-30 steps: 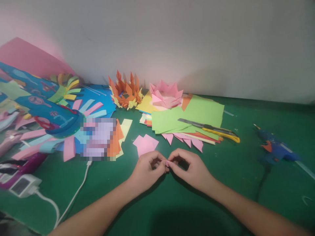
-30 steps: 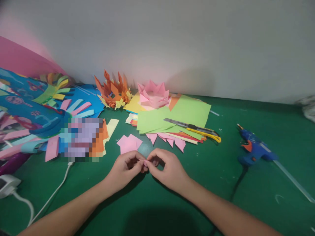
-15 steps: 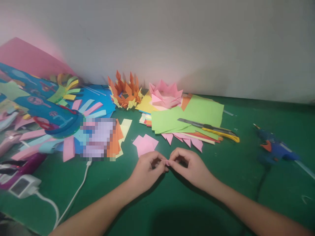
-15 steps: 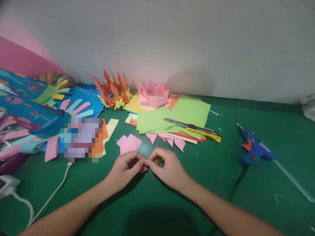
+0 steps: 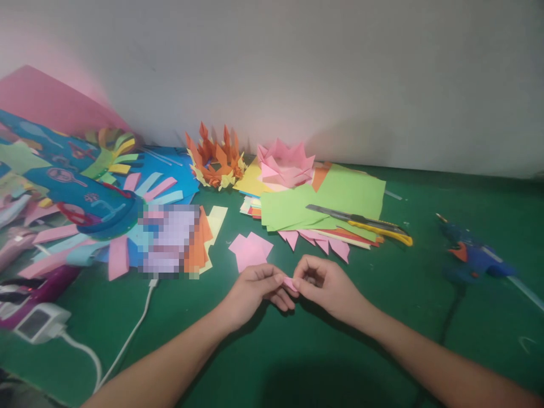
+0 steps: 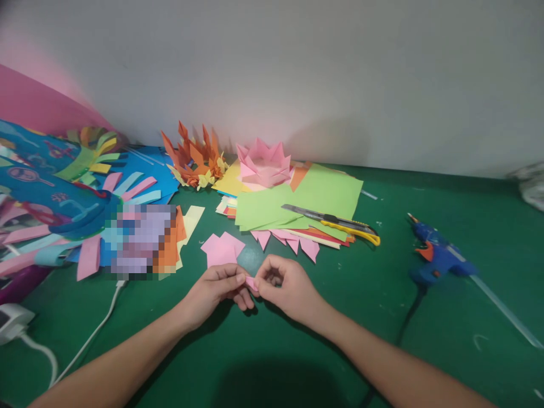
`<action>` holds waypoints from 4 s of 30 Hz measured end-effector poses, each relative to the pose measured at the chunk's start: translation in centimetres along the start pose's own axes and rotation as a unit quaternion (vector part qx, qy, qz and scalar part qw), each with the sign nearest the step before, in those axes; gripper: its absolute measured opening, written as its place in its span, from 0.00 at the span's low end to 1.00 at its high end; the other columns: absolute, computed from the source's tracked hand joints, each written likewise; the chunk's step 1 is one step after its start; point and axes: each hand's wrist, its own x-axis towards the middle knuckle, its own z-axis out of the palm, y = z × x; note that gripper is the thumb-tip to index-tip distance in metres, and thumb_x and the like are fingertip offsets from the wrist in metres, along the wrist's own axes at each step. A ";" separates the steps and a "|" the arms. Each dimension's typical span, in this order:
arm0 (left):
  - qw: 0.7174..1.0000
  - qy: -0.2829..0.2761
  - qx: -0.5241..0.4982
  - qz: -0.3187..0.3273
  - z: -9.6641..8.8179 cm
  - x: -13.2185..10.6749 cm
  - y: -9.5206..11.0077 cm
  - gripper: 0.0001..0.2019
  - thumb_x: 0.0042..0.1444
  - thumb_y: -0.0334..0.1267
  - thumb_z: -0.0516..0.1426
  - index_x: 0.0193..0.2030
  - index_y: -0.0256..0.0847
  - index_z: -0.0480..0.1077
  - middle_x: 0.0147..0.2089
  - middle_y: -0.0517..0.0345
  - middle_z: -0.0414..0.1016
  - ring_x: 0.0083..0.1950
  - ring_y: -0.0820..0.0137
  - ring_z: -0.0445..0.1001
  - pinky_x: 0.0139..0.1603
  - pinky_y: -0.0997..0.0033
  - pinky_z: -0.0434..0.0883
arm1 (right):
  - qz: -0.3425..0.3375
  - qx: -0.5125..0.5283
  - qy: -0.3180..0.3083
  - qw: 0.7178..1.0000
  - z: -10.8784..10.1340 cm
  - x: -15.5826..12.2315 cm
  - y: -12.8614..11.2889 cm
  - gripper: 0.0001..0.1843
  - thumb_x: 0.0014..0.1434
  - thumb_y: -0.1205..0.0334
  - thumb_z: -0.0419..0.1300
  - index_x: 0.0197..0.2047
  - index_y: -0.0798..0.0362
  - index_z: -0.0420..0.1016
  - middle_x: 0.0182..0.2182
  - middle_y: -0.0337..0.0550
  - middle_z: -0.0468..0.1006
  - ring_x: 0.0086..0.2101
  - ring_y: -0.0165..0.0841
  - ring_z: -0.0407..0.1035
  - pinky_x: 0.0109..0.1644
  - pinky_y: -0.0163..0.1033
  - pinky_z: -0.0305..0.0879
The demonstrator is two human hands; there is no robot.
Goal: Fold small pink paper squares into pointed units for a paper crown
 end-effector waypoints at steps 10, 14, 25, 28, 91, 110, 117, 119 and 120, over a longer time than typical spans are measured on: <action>0.990 0.047 0.117 0.060 -0.2 -0.2 0.3 0.12 0.49 0.41 0.60 0.27 0.33 0.66 0.27 0.54 0.74 0.24 0.75 0.73 0.27 0.75 0.70 | 0.010 0.046 -0.016 0.999 -0.4 0.1 -0.1 0.08 0.51 0.61 0.59 0.26 0.54 0.65 0.22 0.35 0.68 0.22 0.25 0.62 0.26 0.31 0.59; 0.988 0.056 0.125 0.076 -0.1 -0.2 -0.1 0.10 0.49 0.38 0.59 0.27 0.35 0.64 0.25 0.59 0.72 0.23 0.77 0.71 0.25 0.77 0.70 | -0.008 0.030 -0.008 0.999 -0.1 0.2 -0.1 0.07 0.51 0.62 0.59 0.26 0.54 0.65 0.23 0.36 0.69 0.24 0.25 0.63 0.27 0.31 0.60; 0.985 0.056 0.162 0.033 -0.3 -0.2 -0.1 0.08 0.49 0.35 0.59 0.27 0.35 0.63 0.20 0.63 0.69 0.20 0.77 0.71 0.22 0.79 0.68 | -0.021 -0.007 -0.025 0.999 0.0 0.1 0.5 0.04 0.51 0.65 0.59 0.28 0.55 0.68 0.25 0.37 0.70 0.25 0.26 0.62 0.30 0.32 0.61; 0.987 0.055 0.142 0.045 -0.1 -0.2 0.0 0.11 0.48 0.38 0.61 0.27 0.35 0.63 0.23 0.61 0.71 0.21 0.78 0.71 0.22 0.80 0.68 | 0.003 0.032 -0.027 0.999 -0.1 0.2 0.4 0.07 0.53 0.60 0.59 0.28 0.55 0.67 0.24 0.37 0.70 0.23 0.25 0.62 0.28 0.32 0.60; 0.991 0.014 0.130 -0.016 -0.6 -0.4 0.3 0.12 0.52 0.43 0.59 0.30 0.35 0.65 0.24 0.63 0.67 0.20 0.83 0.60 0.19 0.83 0.55 | -0.199 -0.187 -0.049 0.961 -0.7 -0.1 0.7 0.09 0.65 0.63 0.50 0.36 0.48 0.70 0.31 0.39 0.77 0.32 0.31 0.70 0.38 0.36 0.63; 0.990 0.044 0.136 -0.007 -0.3 -0.4 0.0 0.08 0.52 0.37 0.57 0.29 0.36 0.63 0.22 0.65 0.66 0.18 0.83 0.59 0.17 0.84 0.54 | -0.260 -0.238 -0.014 0.936 -0.7 0.0 1.5 0.09 0.64 0.65 0.51 0.36 0.49 0.72 0.26 0.36 0.77 0.27 0.27 0.70 0.33 0.29 0.61; 0.951 0.101 0.286 0.063 0.0 -0.6 -0.4 0.06 0.50 0.34 0.56 0.26 0.37 0.63 0.20 0.66 0.65 0.18 0.81 0.63 0.19 0.82 0.59 | -0.216 -0.318 -0.038 0.922 -0.6 -0.2 1.4 0.12 0.65 0.63 0.47 0.36 0.50 0.70 0.25 0.37 0.75 0.25 0.28 0.67 0.30 0.32 0.57; 0.942 0.110 0.307 0.084 0.0 -0.7 -0.6 0.06 0.51 0.35 0.57 0.26 0.37 0.63 0.20 0.66 0.65 0.19 0.81 0.63 0.21 0.82 0.60 | -0.202 -0.317 -0.029 0.926 -0.5 -0.3 1.4 0.11 0.65 0.63 0.47 0.37 0.50 0.70 0.26 0.37 0.75 0.25 0.29 0.68 0.30 0.32 0.57; 0.941 0.112 0.309 0.086 0.0 -0.7 -0.6 0.07 0.51 0.35 0.56 0.26 0.37 0.63 0.20 0.66 0.65 0.19 0.80 0.63 0.21 0.82 0.60 | -0.193 -0.311 -0.023 0.930 -0.4 -0.3 1.4 0.10 0.65 0.63 0.48 0.38 0.50 0.69 0.26 0.37 0.75 0.25 0.29 0.68 0.30 0.32 0.57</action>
